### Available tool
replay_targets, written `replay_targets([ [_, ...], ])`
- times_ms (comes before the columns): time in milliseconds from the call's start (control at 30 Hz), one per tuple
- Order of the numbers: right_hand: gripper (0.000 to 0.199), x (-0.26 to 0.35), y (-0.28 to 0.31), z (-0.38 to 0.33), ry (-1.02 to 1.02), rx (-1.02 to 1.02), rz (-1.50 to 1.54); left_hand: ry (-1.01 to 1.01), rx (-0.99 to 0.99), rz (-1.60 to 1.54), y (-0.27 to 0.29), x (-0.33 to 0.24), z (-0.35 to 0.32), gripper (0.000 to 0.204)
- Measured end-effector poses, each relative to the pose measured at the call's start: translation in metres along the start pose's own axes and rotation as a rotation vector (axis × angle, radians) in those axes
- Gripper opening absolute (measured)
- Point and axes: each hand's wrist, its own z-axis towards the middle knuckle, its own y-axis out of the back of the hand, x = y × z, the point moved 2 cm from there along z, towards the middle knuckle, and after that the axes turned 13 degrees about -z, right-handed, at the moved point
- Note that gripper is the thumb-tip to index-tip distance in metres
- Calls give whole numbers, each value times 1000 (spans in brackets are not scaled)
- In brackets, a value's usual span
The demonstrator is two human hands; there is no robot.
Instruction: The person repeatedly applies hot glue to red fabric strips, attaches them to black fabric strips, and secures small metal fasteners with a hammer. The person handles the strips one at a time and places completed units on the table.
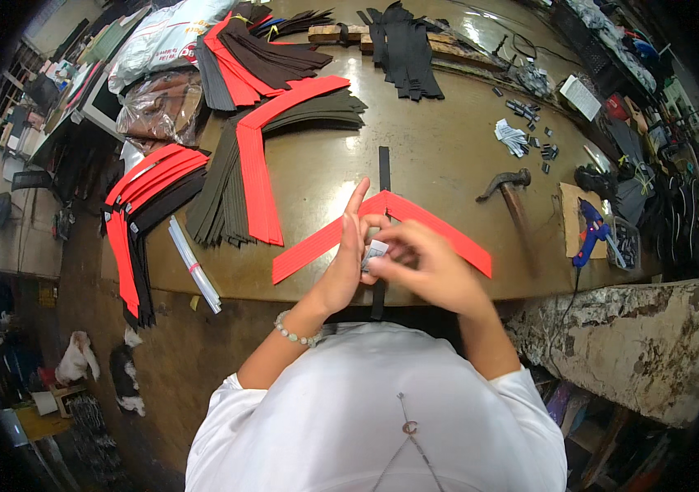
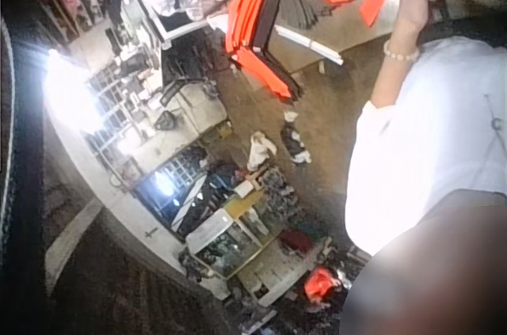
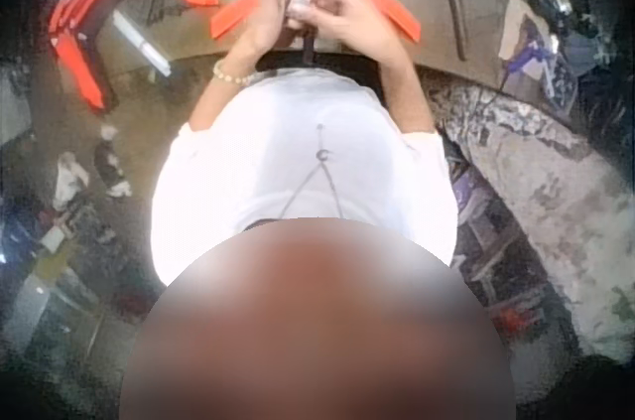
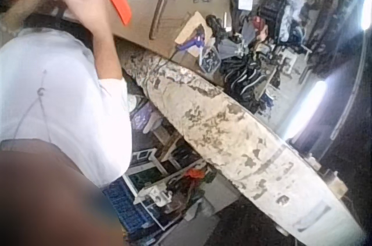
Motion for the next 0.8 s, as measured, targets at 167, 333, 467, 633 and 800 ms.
replay_targets([
  [167,11,-16,-11,15,-191,-122,408,-128,-128,-32,18,-10,-16,60],
  [333,15,-21,-6,8,-175,-153,721,34,-182,-47,36,-3,-21,20],
  [467,15,-31,-14,3,-218,-127,1037,-23,-171,-71,30,0,-21,19],
  [633,13,-45,-31,-1,-238,33,1202,-79,-80,-41,21,2,-12,22],
  [800,16,-52,-36,-1,-237,100,1239,-64,-13,166,23,1,-11,23],
])
